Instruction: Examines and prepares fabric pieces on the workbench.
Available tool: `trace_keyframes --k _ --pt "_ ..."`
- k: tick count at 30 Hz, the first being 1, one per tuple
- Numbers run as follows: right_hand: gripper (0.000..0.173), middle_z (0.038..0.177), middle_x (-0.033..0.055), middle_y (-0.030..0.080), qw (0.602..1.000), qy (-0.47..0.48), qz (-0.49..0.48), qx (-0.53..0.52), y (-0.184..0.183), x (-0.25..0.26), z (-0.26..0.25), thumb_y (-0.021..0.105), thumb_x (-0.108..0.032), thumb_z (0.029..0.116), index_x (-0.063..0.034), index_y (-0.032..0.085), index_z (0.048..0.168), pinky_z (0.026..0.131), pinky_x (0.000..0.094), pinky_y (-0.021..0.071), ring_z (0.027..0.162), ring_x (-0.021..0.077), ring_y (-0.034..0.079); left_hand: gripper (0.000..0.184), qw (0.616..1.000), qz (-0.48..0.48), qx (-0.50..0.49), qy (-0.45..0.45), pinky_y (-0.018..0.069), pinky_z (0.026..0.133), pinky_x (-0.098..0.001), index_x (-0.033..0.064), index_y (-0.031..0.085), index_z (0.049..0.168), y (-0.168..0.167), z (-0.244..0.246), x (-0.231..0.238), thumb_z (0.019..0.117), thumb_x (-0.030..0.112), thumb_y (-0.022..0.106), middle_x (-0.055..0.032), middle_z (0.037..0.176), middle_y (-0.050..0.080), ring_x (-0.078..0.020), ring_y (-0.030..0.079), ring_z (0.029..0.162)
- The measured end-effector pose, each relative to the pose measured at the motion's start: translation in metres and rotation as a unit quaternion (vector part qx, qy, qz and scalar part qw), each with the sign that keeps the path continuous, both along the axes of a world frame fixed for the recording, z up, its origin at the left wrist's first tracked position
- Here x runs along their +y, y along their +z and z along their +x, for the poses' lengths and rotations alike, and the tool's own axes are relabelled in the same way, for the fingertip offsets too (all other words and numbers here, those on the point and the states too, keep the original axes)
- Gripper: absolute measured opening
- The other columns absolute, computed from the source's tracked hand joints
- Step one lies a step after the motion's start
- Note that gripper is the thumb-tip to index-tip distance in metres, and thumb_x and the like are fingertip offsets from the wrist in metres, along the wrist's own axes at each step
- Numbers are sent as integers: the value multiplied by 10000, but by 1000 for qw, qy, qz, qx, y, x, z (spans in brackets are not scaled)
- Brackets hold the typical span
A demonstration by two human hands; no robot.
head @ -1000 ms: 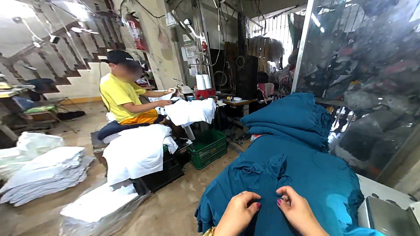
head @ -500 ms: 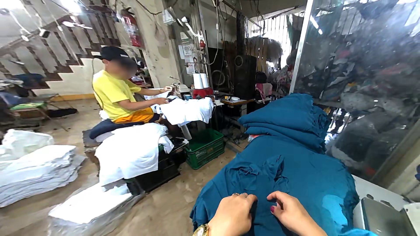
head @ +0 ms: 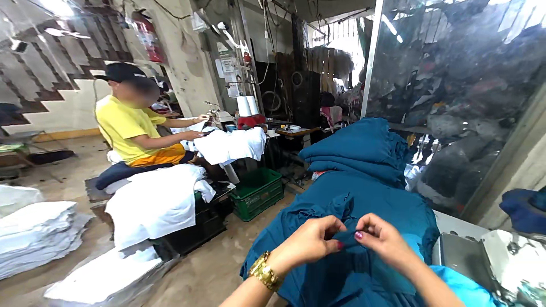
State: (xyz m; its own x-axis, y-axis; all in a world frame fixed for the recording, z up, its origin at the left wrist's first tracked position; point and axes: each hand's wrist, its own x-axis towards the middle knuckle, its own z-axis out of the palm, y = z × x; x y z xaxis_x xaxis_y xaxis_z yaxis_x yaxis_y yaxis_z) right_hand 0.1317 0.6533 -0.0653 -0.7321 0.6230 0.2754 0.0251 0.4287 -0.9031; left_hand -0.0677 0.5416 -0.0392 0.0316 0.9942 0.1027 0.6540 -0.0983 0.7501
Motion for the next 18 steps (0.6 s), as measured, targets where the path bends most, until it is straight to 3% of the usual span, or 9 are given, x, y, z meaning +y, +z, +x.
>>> trace_keyframes --k 4,9,11,14,16,18 --pt "164 911 -4 689 992 -76 60 80 7 6 43 652 -96 924 -72 653 1086 758 258 570 809 58 657 192 988 110 -107 7 554 899 -344 65 713 1078 -2 21 13 897 128 724 -24 1016 712 -115 672 977" --pt "220 1026 -25 703 991 -68 35 112 -10 -7 93 638 -98 942 -44 643 1155 789 201 573 879 17 667 262 939 178 -286 -75 563 803 -232 22 673 1142 -44 69 20 903 127 700 23 1010 693 -35 654 891" --pt "258 994 -7 697 994 -95 10 53 -16 -1 102 645 -83 930 -34 639 1184 778 223 572 851 35 665 339 948 124 -287 -58 556 764 -234 20 640 1213 -53 79 31 885 88 692 10 997 676 -52 642 850" --pt "339 960 77 680 975 -150 -29 -159 -23 25 100 628 -107 975 -54 591 1307 773 336 539 806 132 640 414 982 4 -189 14 571 767 -315 37 594 1320 -66 85 60 914 57 669 -67 1016 675 -137 662 842" --pt "371 918 98 628 951 -165 -29 -260 -31 43 92 600 -140 1007 -78 561 1371 725 378 519 754 185 598 396 990 -49 -124 48 580 770 -351 53 595 1338 -74 86 77 946 62 653 -92 1018 682 -169 675 832" --pt "385 905 102 615 939 -164 -35 -300 -36 52 87 587 -150 1015 -89 547 1392 722 396 508 749 205 585 399 988 -81 -110 71 565 706 -336 69 596 1341 -78 86 86 947 63 659 -84 959 659 -163 649 757"
